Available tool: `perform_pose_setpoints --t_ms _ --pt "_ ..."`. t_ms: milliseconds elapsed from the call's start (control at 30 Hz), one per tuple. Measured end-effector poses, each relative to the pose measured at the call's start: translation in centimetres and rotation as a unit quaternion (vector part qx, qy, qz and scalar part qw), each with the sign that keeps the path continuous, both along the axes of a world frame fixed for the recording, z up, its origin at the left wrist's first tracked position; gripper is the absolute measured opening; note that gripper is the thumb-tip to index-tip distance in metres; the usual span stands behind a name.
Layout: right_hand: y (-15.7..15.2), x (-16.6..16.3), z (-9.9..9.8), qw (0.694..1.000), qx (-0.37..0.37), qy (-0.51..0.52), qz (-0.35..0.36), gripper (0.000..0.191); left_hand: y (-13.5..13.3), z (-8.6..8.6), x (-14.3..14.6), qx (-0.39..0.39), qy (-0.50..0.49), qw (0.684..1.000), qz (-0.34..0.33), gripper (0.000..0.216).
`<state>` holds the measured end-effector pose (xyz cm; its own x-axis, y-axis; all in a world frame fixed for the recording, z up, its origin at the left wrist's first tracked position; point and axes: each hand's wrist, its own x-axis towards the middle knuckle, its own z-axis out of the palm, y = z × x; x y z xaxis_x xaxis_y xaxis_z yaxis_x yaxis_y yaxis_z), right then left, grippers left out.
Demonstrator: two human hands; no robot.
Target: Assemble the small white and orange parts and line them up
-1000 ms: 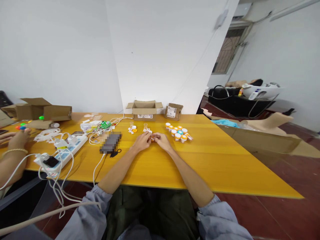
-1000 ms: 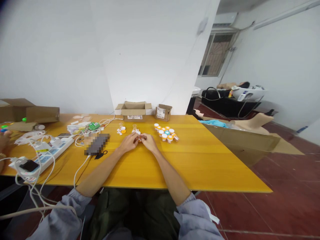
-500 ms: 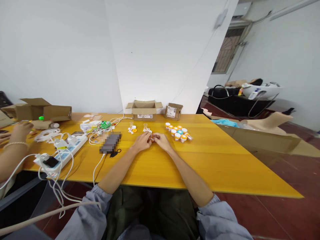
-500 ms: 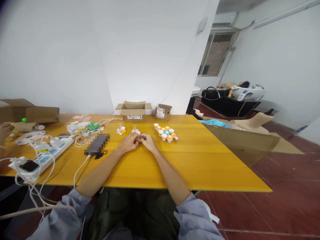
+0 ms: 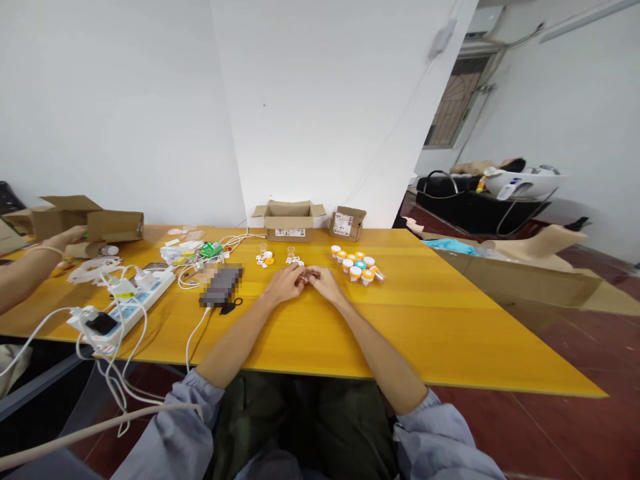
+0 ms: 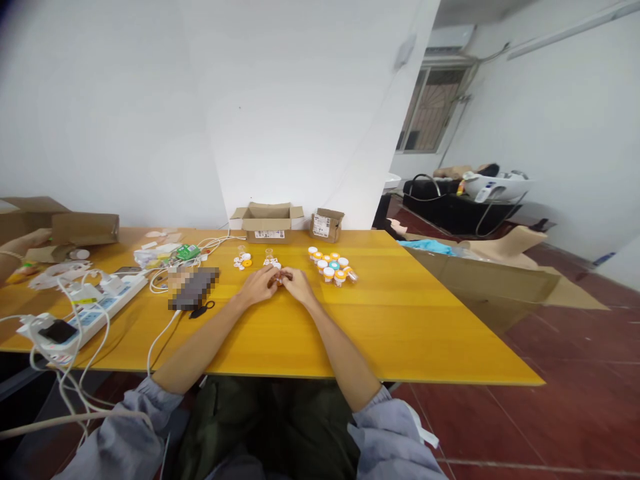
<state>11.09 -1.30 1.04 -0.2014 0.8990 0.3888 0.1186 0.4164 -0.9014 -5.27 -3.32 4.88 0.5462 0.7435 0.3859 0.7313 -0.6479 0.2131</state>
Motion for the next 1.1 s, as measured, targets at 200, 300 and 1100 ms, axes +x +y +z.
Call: perform_pose_setpoints --t_ms 200,300,1100 --pt "0.01 0.00 -0.01 1.000 0.002 0.002 -0.007 0.033 0.09 -0.06 -0.09 -0.010 0.002 1.000 0.004 0.024" --pt "0.06 0.03 0.00 1.000 0.000 0.003 -0.004 0.032 0.14 -0.11 -0.11 -0.001 -0.005 1.000 -0.003 0.027" --pt "-0.29 0.07 0.26 1.000 0.007 -0.010 0.011 0.026 -0.36 0.45 0.05 -0.015 0.019 1.000 0.012 0.030"
